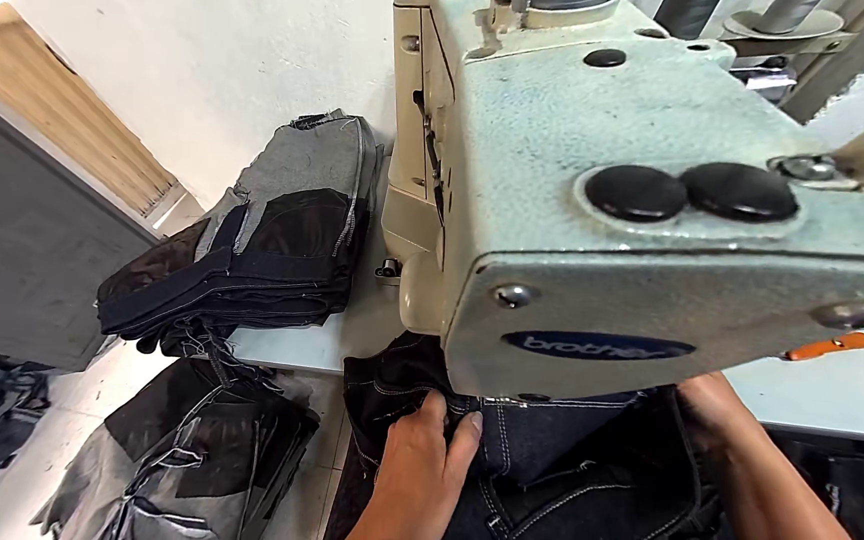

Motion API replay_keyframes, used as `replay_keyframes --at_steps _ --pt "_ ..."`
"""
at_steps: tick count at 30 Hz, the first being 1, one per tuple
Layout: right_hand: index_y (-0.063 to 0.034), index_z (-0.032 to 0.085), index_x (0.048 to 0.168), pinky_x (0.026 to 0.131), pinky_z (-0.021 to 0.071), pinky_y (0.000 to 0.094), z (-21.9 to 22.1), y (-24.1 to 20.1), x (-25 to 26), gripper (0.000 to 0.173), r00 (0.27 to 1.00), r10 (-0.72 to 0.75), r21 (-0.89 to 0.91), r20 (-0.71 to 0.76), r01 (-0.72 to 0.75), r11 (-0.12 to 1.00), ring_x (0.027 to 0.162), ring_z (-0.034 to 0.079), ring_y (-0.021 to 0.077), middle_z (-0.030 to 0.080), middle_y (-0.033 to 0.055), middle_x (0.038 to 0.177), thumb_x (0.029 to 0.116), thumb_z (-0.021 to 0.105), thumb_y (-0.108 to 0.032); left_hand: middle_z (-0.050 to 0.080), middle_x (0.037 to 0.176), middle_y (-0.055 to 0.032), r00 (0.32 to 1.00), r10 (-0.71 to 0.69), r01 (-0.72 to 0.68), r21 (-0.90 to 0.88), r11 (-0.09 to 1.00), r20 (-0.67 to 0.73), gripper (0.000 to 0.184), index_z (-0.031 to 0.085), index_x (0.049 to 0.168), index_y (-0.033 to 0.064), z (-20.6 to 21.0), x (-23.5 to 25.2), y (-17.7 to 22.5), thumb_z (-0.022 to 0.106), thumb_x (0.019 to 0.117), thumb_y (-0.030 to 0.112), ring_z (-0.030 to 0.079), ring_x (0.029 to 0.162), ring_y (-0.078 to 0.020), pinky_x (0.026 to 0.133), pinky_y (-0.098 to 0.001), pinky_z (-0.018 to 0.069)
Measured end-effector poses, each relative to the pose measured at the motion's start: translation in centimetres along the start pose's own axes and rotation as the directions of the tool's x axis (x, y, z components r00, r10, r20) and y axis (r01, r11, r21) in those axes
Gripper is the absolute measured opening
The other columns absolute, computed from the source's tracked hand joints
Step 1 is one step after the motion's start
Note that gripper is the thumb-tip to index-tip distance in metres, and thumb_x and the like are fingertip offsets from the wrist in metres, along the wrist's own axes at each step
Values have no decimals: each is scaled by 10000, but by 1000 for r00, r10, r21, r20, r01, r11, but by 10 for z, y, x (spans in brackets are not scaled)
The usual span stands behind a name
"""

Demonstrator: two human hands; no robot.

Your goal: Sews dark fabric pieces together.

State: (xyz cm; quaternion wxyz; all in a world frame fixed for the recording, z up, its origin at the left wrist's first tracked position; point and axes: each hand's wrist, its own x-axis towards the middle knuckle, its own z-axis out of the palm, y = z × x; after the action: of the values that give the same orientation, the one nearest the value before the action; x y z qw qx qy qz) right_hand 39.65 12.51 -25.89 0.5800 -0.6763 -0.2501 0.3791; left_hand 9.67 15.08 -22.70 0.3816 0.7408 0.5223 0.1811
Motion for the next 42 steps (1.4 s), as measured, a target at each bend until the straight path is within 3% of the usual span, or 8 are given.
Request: replay_keyframes --at_steps 9,14,21,23,26,29,38,42 --pt "-147 662 1049 620 567 179 -5 1 -1 198 999 -43 -42 28 45 998 689 668 -8 707 -83 791 940 540 -36 579 642 -58 995 84 -86 -45 995 -55 405 625 970 -10 6 -1 -8 505 1023 374 600 516 -155 522 -344 538" --pt "-173 671 957 620 580 179 -7 6 -6 154 994 -94 -4 61 95 995 676 677 -15 718 -103 765 860 600 -76 574 643 -72 994 109 -109 -6 994 -32 432 627 977 -21 -4 -1 -12 508 1028 391 599 535 -183 529 -373 529" --pt "-124 615 1064 664 557 167 -8 2 -13 147 990 -131 -182 59 140 973 719 645 -45 665 -97 817 917 606 -141 567 610 -57 976 212 -208 78 975 -47 417 644 893 23 -24 -7 -19 544 1037 402 574 496 -161 485 -338 507" --pt "-99 609 1093 725 547 244 -16 10 -10 249 971 -230 -338 68 239 910 779 636 -9 652 -53 874 921 631 -278 602 637 -70 972 232 -229 87 969 -25 397 669 927 13 -32 -9 -21 550 1039 374 597 503 -167 490 -348 532" --pt "-25 584 1254 808 549 522 -31 19 -12 551 922 -378 -512 81 364 778 942 685 216 684 106 1046 901 622 -447 615 654 -86 968 252 -250 111 962 2 371 680 932 0 -42 -14 -21 560 1041 334 598 508 -172 500 -346 530" --pt "3 538 1346 827 545 596 -40 22 -26 658 894 -441 -584 84 403 705 1023 681 333 673 183 1139 910 602 -486 614 664 -92 960 280 -281 138 950 33 356 681 919 1 -49 -17 -20 569 1042 316 592 530 -171 516 -339 518" --pt "-62 655 1272 866 545 419 -41 42 -44 501 995 -102 -289 -25 90 953 982 677 145 708 68 1085 913 612 -408 672 760 -143 968 234 -249 402 881 86 531 700 971 4 -38 -13 1 567 994 518 670 627 -306 566 -496 543" --pt "-57 720 1070 743 569 270 -27 55 -40 254 993 -71 -149 -99 55 987 779 679 34 719 -15 851 1003 562 -245 654 678 -145 936 338 -245 514 822 -94 690 688 917 -46 -3 0 3 589 905 637 662 537 -301 485 -476 538"
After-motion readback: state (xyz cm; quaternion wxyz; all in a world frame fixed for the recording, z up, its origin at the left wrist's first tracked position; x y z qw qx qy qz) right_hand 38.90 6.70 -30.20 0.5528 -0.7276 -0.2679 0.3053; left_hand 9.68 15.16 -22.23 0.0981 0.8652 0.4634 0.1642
